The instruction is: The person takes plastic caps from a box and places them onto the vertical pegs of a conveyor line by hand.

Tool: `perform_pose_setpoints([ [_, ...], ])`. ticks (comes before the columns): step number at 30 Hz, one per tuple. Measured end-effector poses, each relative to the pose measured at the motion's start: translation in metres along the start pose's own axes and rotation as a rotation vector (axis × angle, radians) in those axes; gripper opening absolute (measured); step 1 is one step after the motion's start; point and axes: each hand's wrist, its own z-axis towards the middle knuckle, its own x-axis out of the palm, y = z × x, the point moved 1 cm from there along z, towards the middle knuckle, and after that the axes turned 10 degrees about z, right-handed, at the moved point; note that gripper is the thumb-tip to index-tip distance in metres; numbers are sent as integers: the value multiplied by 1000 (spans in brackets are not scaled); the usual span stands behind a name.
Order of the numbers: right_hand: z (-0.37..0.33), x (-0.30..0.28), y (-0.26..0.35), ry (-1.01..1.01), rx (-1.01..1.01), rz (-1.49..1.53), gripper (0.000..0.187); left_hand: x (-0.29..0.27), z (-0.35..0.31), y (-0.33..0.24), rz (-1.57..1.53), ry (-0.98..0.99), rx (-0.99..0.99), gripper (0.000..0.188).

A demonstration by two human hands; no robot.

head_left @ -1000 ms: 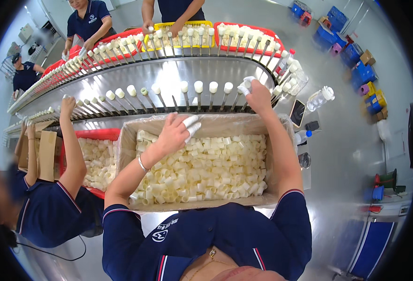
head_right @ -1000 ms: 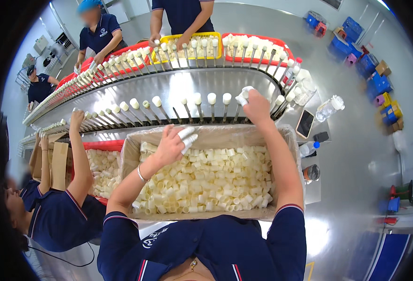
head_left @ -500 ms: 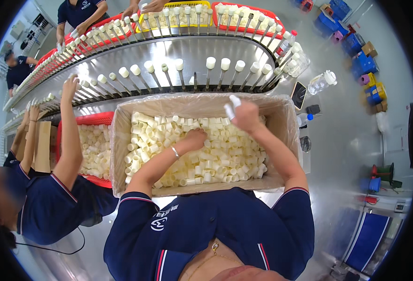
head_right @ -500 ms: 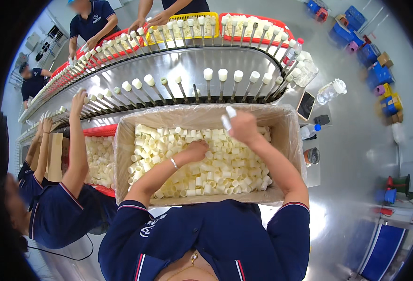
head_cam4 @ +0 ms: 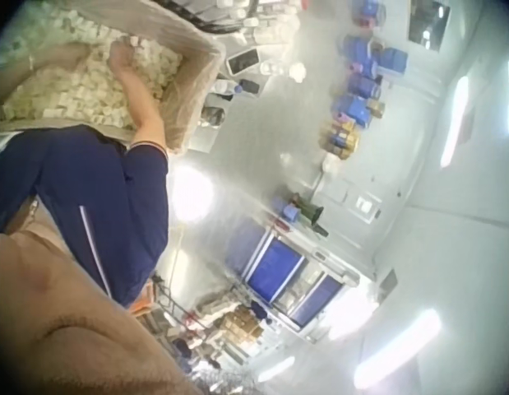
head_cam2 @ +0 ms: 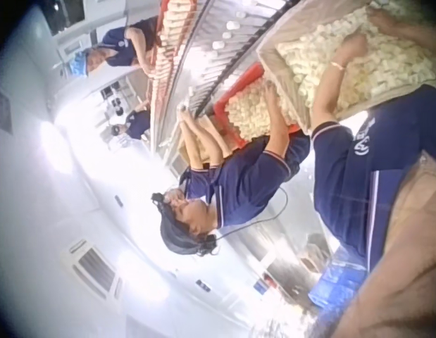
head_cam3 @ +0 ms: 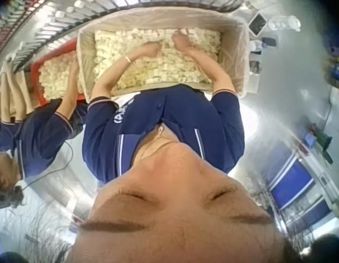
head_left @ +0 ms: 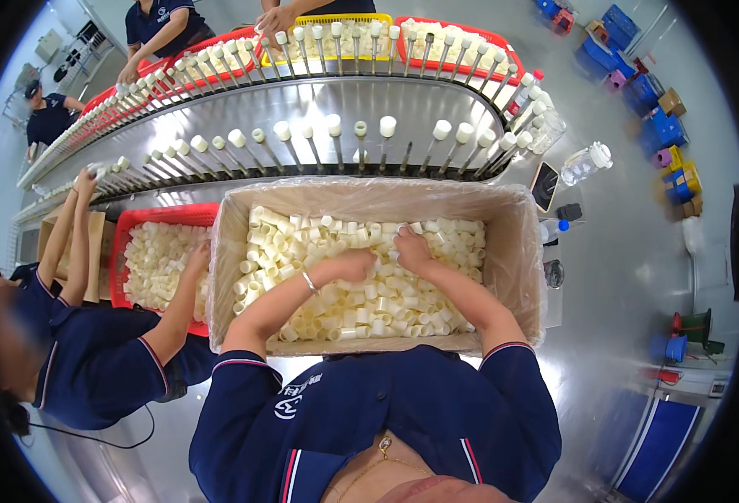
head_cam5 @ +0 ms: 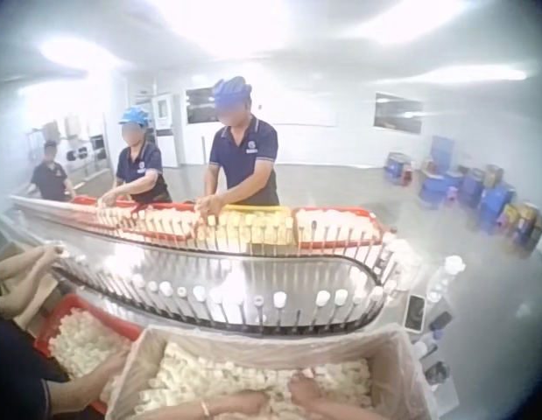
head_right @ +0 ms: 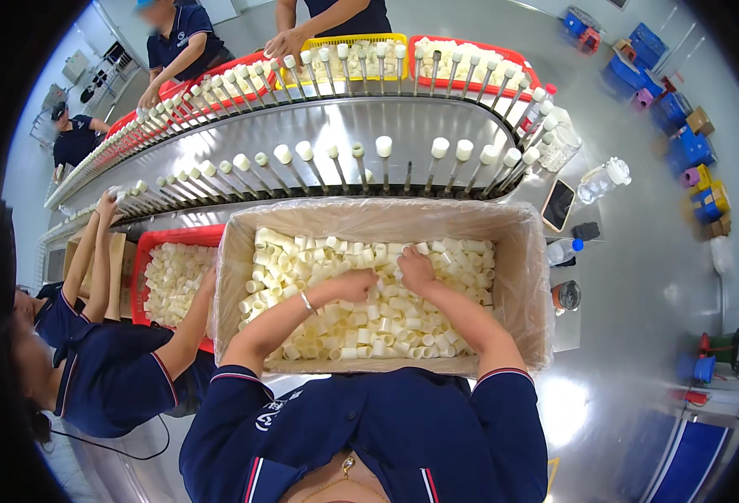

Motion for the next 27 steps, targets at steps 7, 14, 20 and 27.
perform_pose_setpoints([
  [7, 0, 0, -7, -29, 68, 92, 28, -49, -37, 10, -1197, -332, 82, 36],
  [14, 4, 1, 4, -22, 62, 266, 35, -114, -82, 5, -1162, -688, 37, 32],
  [20, 16, -34, 40, 43, 185, 421, 37, -188, -122, 51, -100, -1350, -216, 32],
  [27, 41, -127, 117, -49, -121, 718, 32, -215, -95, 80, 380, -1225, -458, 29],
])
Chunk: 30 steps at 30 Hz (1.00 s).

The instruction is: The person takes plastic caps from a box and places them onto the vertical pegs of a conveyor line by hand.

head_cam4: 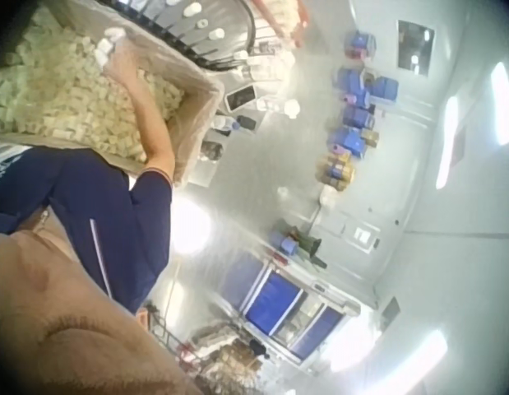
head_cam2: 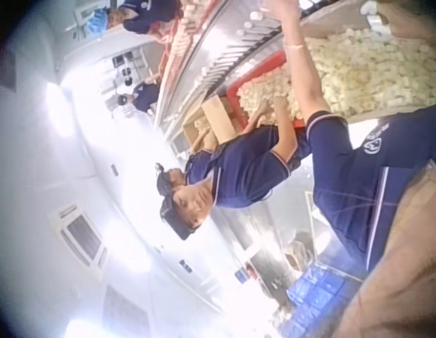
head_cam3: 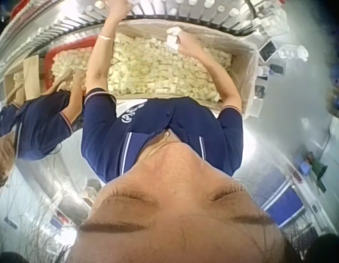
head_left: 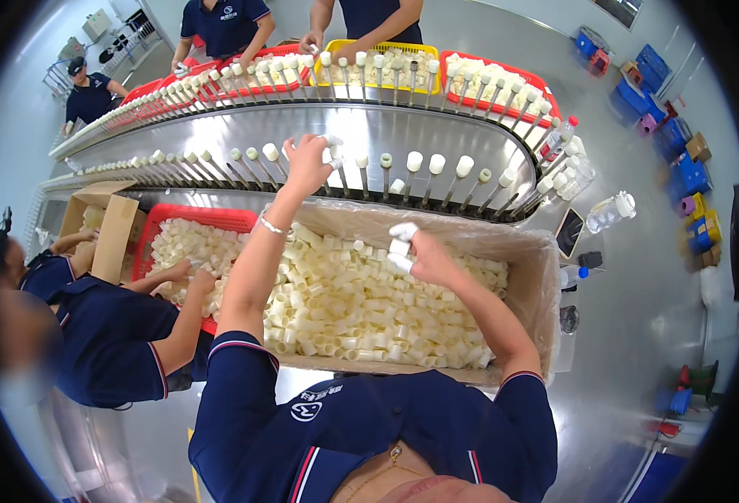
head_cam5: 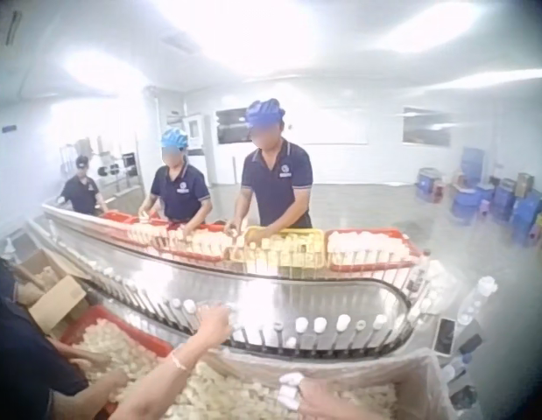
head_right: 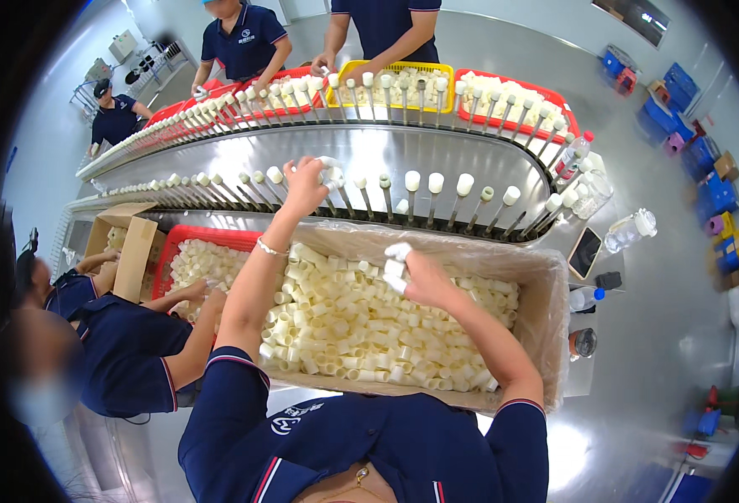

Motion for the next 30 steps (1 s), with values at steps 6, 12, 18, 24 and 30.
perform_pose_setpoints([
  [6, 60, -69, 49, -222, -442, -817, 13, 21, 24, -23, 91, 265, 86, 25],
  [12, 119, -84, 44, -78, -151, -1067, 8, 21, 2, -56, 324, 223, 179, 31],
  [18, 111, -102, 36, 8, 82, -1245, 18, 12, -71, -76, -101, -3, 749, 38],
  [24, 31, -56, 11, -393, -737, -961, 22, 59, -171, -73, 53, 687, 555, 26],
  [30, -49, 14, -66, 70, -151, -802, 29, 89, -189, -67, 165, 754, 376, 18],
])
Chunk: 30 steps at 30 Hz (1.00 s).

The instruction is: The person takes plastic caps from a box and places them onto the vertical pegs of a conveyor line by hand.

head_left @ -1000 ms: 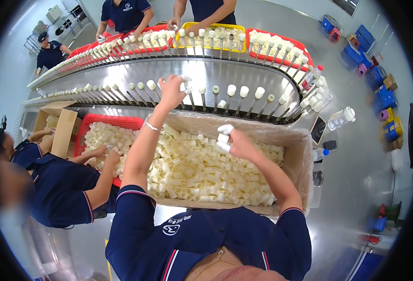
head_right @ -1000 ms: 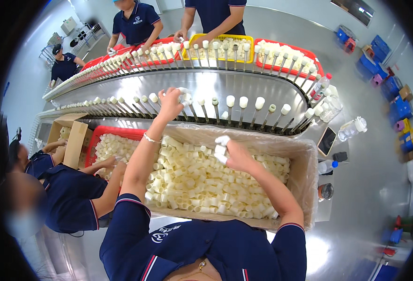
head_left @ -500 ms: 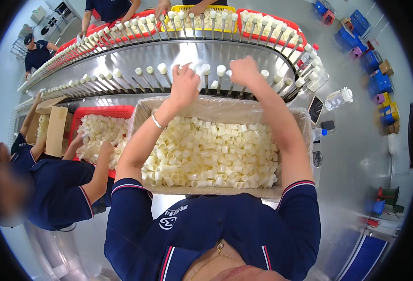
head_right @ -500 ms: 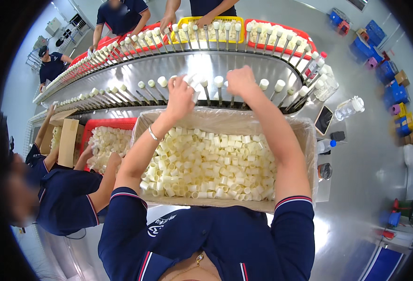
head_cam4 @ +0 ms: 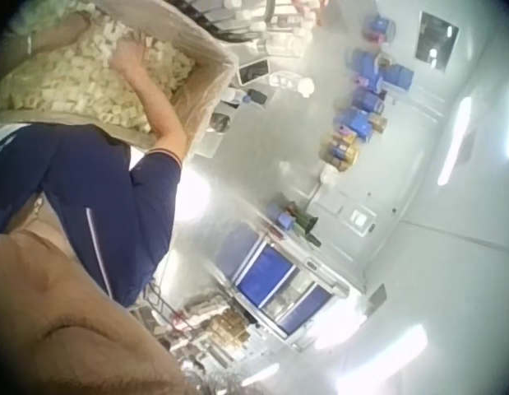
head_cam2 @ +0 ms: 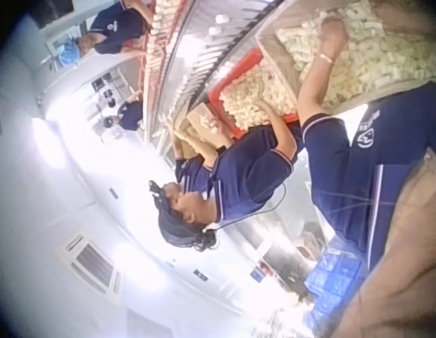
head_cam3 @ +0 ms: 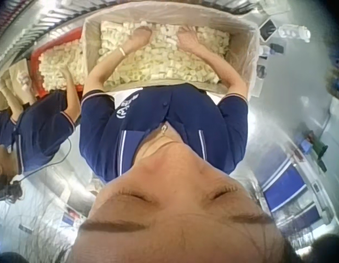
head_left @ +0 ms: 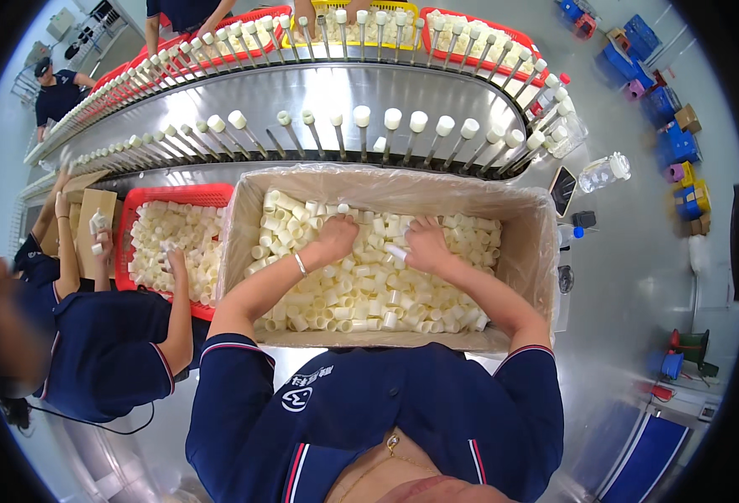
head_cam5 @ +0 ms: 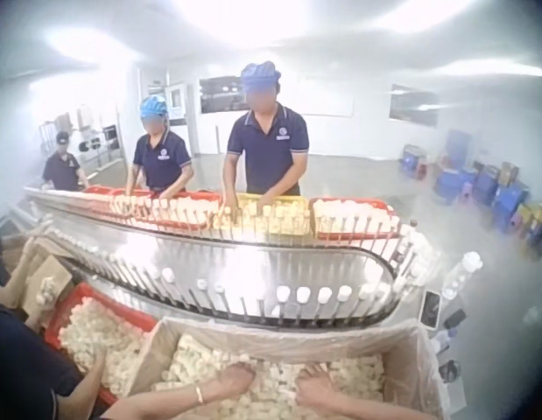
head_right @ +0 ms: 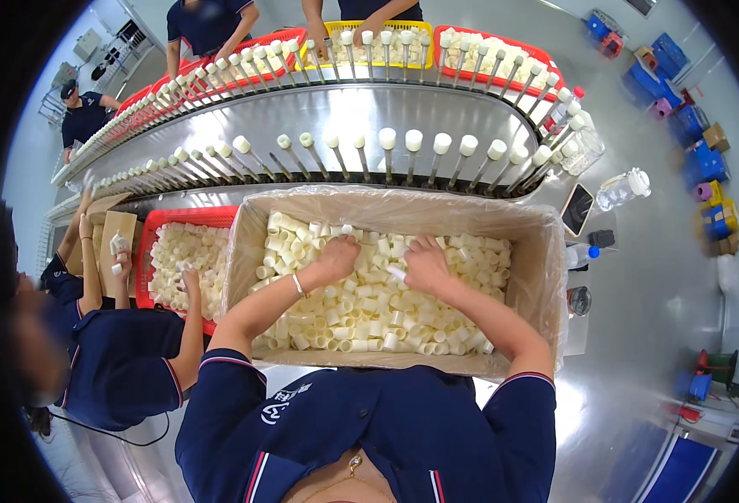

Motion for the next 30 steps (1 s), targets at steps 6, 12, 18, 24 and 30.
perform_pose_setpoints([
  [6, -25, 50, -15, 225, 266, 226, 32, -50, 1, 8, -1169, -4, 62, 37],
  [12, 6, 27, -7, 13, 382, 805, 37, -133, -12, 16, -1044, -267, 168, 37],
  [18, 23, -5, 4, -89, 434, 1308, 35, -183, -1, 85, -330, -645, -253, 23],
  [24, 31, -47, 1, -156, 218, 1300, 39, -200, 0, 151, 190, -699, -469, 24],
  [30, 38, -60, -1, -167, 338, 1252, 37, -201, -6, 189, 188, -486, -634, 28],
])
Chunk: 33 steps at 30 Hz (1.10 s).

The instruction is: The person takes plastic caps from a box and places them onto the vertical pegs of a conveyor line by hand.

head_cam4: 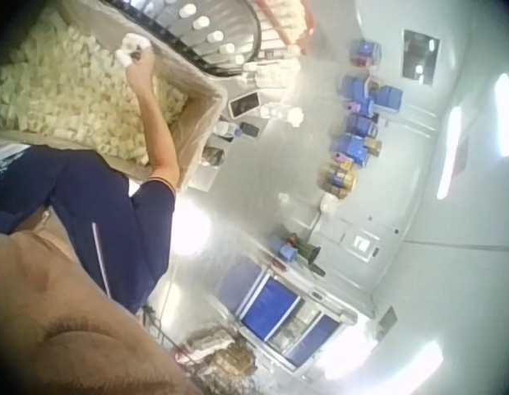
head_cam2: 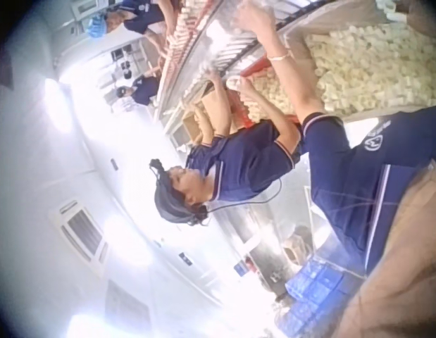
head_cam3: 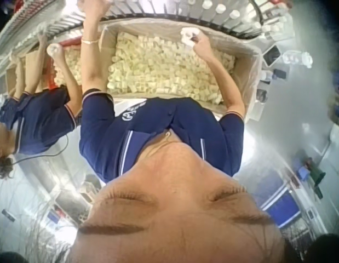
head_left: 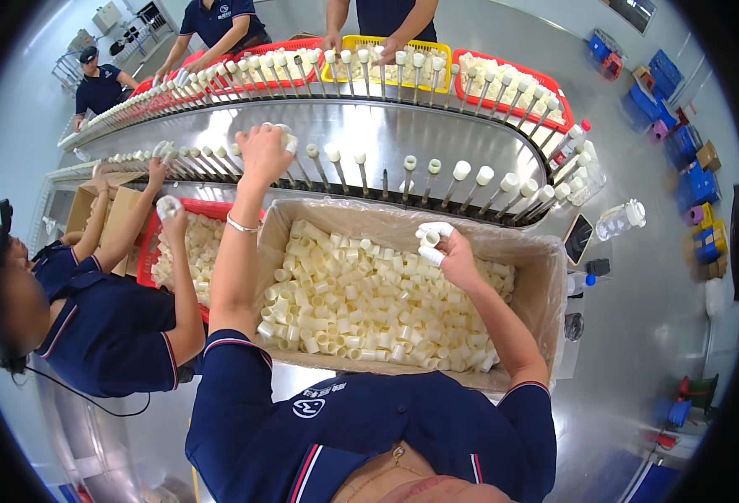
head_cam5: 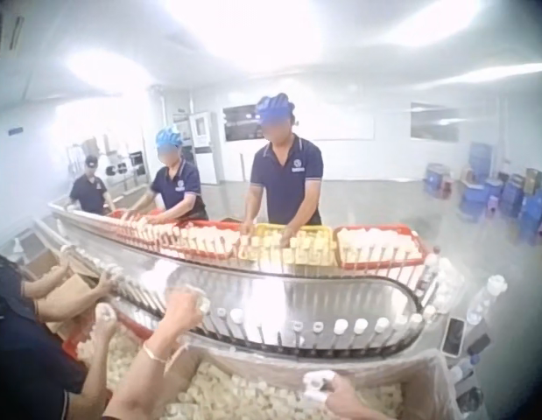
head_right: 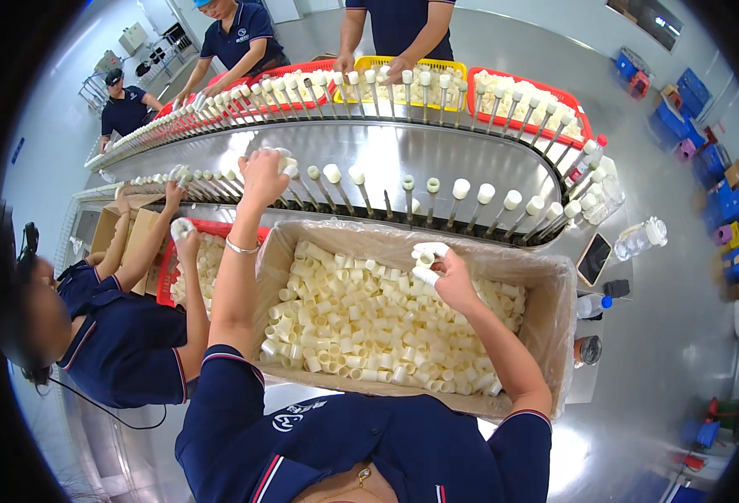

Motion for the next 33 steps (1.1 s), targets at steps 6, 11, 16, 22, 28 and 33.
perform_pose_setpoints([
  [6, 4, 10, 11, 89, -6, 358, 37, 20, 12, -41, -60, 127, 211, 30],
  [11, 4, 12, 24, 97, -1, 320, 35, 27, 22, -79, 10, 226, 389, 26],
  [16, 17, -16, 59, -233, -286, -297, 33, 25, 19, -105, -25, 179, 406, 26],
  [22, 46, -84, 107, -424, -505, -1279, 23, 1, -26, -116, -177, -201, 375, 45],
  [28, 84, -107, 111, -97, 50, -1708, 19, -16, -82, -117, -401, -453, 585, 44],
  [33, 92, -139, 122, -80, 293, -1579, 32, 5, -130, -135, -636, -166, 851, 37],
])
